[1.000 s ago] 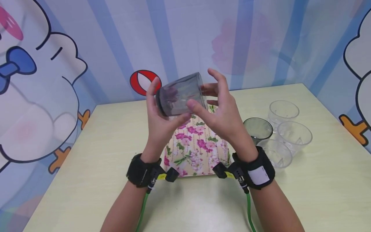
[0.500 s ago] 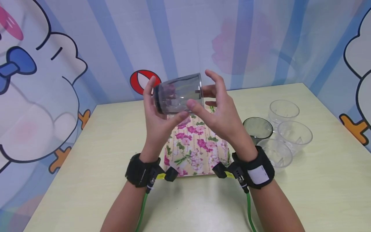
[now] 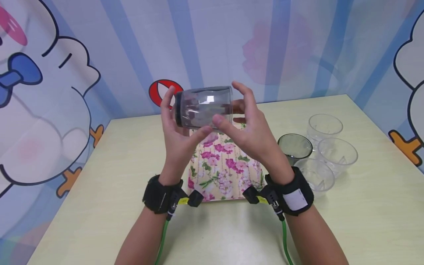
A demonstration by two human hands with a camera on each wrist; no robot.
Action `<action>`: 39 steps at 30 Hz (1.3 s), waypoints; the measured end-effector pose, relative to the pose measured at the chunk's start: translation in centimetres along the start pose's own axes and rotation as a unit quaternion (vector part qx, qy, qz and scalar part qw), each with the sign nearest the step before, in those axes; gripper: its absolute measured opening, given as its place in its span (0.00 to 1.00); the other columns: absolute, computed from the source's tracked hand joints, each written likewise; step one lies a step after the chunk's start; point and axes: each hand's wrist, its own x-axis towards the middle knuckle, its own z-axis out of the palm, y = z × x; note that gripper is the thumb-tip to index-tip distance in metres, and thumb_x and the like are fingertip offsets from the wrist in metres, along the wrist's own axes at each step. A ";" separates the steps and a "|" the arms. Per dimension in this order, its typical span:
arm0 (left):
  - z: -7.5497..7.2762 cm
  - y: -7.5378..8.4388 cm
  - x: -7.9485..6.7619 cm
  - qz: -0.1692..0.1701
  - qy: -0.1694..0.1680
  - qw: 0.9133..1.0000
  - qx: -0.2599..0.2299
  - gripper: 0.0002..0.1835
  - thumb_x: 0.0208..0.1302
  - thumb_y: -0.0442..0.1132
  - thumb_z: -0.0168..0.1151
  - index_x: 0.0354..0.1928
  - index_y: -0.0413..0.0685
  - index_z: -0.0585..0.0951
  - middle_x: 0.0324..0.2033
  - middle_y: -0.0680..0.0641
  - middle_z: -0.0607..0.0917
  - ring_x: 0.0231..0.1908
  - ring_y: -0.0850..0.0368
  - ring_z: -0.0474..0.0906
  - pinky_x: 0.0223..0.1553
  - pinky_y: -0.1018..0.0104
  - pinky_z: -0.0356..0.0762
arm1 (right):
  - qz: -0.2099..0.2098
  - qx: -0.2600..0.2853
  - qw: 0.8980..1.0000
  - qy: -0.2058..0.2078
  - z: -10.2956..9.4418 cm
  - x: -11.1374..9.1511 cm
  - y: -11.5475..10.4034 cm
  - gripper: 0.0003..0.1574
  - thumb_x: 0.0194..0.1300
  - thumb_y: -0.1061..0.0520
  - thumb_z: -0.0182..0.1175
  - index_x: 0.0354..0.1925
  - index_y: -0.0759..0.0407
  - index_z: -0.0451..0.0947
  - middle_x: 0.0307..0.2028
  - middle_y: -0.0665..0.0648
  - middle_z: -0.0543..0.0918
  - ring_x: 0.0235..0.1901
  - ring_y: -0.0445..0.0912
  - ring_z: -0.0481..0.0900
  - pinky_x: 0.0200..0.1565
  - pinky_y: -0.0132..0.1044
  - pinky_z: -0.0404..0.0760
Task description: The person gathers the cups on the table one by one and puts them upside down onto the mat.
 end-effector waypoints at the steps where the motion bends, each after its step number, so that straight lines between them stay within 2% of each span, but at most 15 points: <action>1: 0.0 0.0 0.0 0.001 0.001 1.000 -0.001 0.67 0.39 0.69 0.71 0.74 0.46 0.45 0.57 0.37 0.71 0.58 0.62 0.69 0.67 0.56 0.70 | 0.000 0.000 1.000 -0.003 0.0 0.0 0.0 0.45 0.66 0.43 0.53 0.74 0.40 0.44 0.63 0.64 0.74 0.63 0.56 0.72 0.63 0.54 0.70; 6: -0.1 0.0 0.1 0.005 0.002 1.000 -0.003 0.66 0.40 0.69 0.70 0.74 0.48 0.46 0.58 0.36 0.71 0.59 0.61 0.68 0.67 0.55 0.70 | 0.000 -0.002 1.000 -0.013 0.1 0.0 0.1 0.45 0.67 0.41 0.52 0.74 0.41 0.42 0.63 0.65 0.74 0.64 0.56 0.71 0.63 0.57 0.69; 17: -0.4 0.1 0.1 0.016 0.006 1.000 -0.008 0.66 0.41 0.69 0.70 0.73 0.44 0.46 0.59 0.36 0.69 0.59 0.60 0.68 0.67 0.54 0.69 | 0.002 0.004 1.000 -0.027 0.2 -0.1 0.1 0.44 0.67 0.42 0.52 0.74 0.40 0.43 0.64 0.66 0.73 0.64 0.58 0.71 0.62 0.56 0.69; 23: -0.4 0.2 0.2 0.016 0.011 1.000 -0.018 0.65 0.41 0.69 0.70 0.73 0.46 0.46 0.60 0.36 0.68 0.61 0.56 0.68 0.68 0.54 0.68 | -0.007 0.015 0.999 -0.037 0.4 0.1 0.3 0.42 0.67 0.42 0.52 0.73 0.41 0.47 0.62 0.66 0.74 0.61 0.58 0.74 0.59 0.52 0.72; 31: -0.5 0.2 0.3 0.028 0.013 0.999 -0.027 0.65 0.42 0.69 0.70 0.73 0.43 0.46 0.61 0.35 0.68 0.62 0.54 0.69 0.67 0.53 0.70 | -0.012 0.015 0.999 -0.050 0.5 0.1 0.4 0.38 0.67 0.43 0.53 0.70 0.50 0.54 0.61 0.66 0.74 0.59 0.59 0.75 0.60 0.57 0.72; 39: -0.7 0.3 0.4 0.047 0.013 0.998 -0.037 0.65 0.43 0.67 0.70 0.72 0.39 0.46 0.61 0.31 0.68 0.60 0.59 0.71 0.66 0.52 0.71 | -0.013 0.000 0.998 -0.063 0.5 0.1 0.6 0.38 0.67 0.38 0.51 0.69 0.50 0.56 0.61 0.64 0.74 0.59 0.57 0.74 0.59 0.56 0.72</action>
